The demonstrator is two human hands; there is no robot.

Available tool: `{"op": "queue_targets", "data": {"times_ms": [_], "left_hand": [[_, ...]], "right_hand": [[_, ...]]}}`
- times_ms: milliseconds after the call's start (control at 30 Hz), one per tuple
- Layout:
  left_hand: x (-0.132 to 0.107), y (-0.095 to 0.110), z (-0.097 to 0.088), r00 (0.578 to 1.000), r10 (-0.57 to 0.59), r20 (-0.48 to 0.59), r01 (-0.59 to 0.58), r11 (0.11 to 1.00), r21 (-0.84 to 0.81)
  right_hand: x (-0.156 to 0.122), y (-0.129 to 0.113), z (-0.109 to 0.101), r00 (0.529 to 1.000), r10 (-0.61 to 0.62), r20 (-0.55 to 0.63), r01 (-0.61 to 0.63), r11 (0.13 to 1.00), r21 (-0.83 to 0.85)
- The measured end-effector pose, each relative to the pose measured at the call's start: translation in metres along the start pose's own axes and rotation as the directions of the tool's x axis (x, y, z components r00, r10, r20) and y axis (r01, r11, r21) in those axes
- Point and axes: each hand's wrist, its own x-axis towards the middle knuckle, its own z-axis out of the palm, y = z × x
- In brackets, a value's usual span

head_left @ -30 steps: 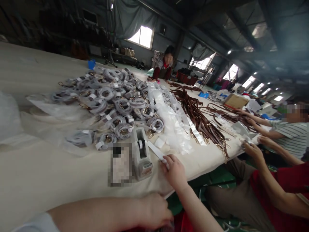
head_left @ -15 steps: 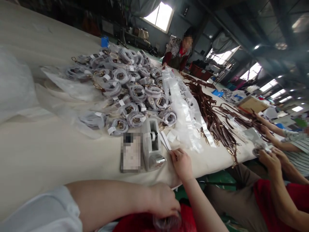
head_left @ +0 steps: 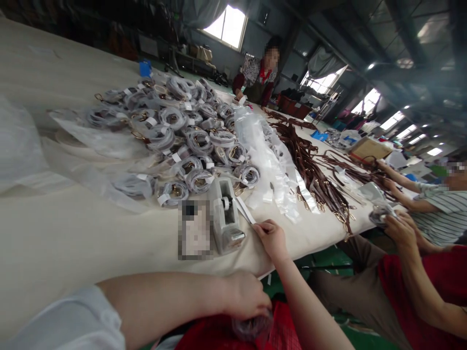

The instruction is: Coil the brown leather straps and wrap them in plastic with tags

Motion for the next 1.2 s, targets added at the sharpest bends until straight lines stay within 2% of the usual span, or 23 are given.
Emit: {"op": "queue_targets", "data": {"times_ms": [167,333,433,500,567,633,700,733,800,867,933,1033,1100,1200], "left_hand": [[0.001,-0.001,0.006,0.999,-0.005,-0.034,0.005,1.000,-0.006],[0.002,-0.001,0.010,0.998,-0.015,-0.055,0.013,0.999,-0.031],[0.000,0.000,-0.001,0.995,-0.074,-0.071,0.069,0.995,-0.076],[-0.001,0.000,-0.011,0.979,-0.167,-0.116,0.147,0.975,-0.166],[-0.002,-0.002,-0.022,0.934,-0.291,-0.207,0.214,0.920,-0.327],[-0.001,-0.007,-0.031,0.852,-0.436,-0.290,0.242,0.820,-0.519],[0.002,-0.012,-0.035,0.765,-0.565,-0.311,0.239,0.696,-0.677],[0.003,-0.014,-0.036,0.736,-0.607,-0.301,0.232,0.643,-0.730],[0.006,-0.016,-0.034,0.717,-0.645,-0.266,0.215,0.567,-0.795],[0.007,-0.015,-0.029,0.716,-0.657,-0.236,0.200,0.518,-0.832],[0.007,-0.014,-0.024,0.713,-0.662,-0.230,0.191,0.499,-0.845],[0.006,-0.014,-0.019,0.713,-0.655,-0.251,0.187,0.523,-0.832],[0.005,-0.015,-0.020,0.708,-0.653,-0.267,0.182,0.535,-0.825],[0.006,-0.016,-0.025,0.701,-0.657,-0.278,0.198,0.553,-0.810]], "right_hand": [[0.001,0.008,0.003,1.000,0.010,0.003,-0.010,0.997,0.073],[0.002,0.000,0.000,1.000,-0.013,-0.006,0.013,1.000,0.001],[0.006,-0.006,-0.016,0.993,0.009,-0.117,-0.022,0.994,-0.103],[0.008,-0.008,-0.038,0.974,0.049,-0.221,-0.083,0.985,-0.150],[0.003,-0.006,-0.064,0.946,0.099,-0.308,-0.154,0.975,-0.161],[-0.010,-0.003,-0.090,0.923,0.145,-0.356,-0.209,0.966,-0.150],[-0.032,0.000,-0.110,0.919,0.188,-0.347,-0.237,0.966,-0.103],[-0.046,0.000,-0.116,0.925,0.215,-0.315,-0.240,0.970,-0.045],[-0.075,-0.002,-0.121,0.941,0.280,-0.190,-0.251,0.955,0.161],[-0.105,-0.008,-0.120,0.937,0.348,0.016,-0.323,0.852,0.412],[-0.133,-0.015,-0.115,0.888,0.387,0.249,-0.458,0.683,0.569],[-0.164,-0.023,-0.106,0.762,0.393,0.515,-0.648,0.460,0.607],[-0.176,-0.025,-0.099,0.697,0.385,0.604,-0.717,0.377,0.587],[-0.184,-0.023,-0.091,0.656,0.384,0.650,-0.755,0.308,0.579]]}}
